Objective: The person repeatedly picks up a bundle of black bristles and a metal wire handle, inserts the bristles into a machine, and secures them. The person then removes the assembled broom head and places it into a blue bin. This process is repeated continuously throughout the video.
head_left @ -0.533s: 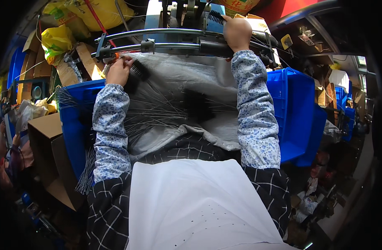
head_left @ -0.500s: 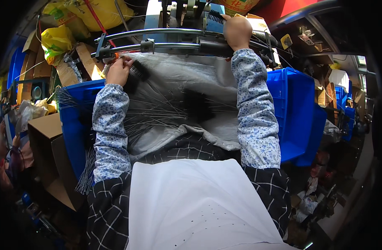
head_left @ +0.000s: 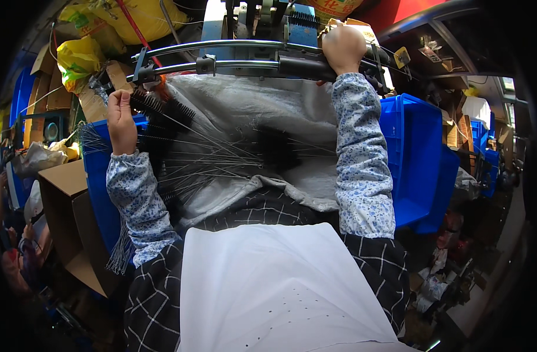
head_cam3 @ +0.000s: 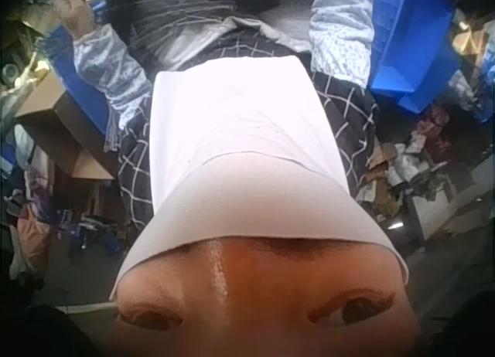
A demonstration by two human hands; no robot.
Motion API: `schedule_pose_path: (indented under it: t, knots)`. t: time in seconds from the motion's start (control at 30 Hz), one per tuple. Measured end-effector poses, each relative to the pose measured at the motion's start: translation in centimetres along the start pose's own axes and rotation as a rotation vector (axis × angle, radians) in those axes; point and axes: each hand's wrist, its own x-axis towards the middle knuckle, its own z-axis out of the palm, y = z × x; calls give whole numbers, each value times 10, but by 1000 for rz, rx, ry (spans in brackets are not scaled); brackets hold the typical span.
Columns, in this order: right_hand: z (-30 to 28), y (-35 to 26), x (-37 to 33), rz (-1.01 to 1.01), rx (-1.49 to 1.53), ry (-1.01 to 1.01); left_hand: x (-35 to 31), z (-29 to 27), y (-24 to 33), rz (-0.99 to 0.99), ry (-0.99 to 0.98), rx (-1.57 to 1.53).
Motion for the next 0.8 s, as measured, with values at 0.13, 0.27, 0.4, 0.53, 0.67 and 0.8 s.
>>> schedule_pose_path:
  t: [0.13,0.27,0.4,0.53,0.67,0.8]
  knots:
    - [-5,8,-5,-30,156,-7,-1,-31,20,-17,245,-471]
    - [-2,-15,-4,-55,281,-6,-10,-70,34,316,438,240]
    - [1,-27,-5,-65,273,41,-15,-91,26,223,667,134]
    - [-2,-42,-8,-21,241,-22,-27,-112,24,547,607,1016]
    - [5,-49,-6,-55,287,26,-31,-129,10,538,629,965]
    - [3,-61,-6,-46,254,-2,-33,-128,12,504,619,891]
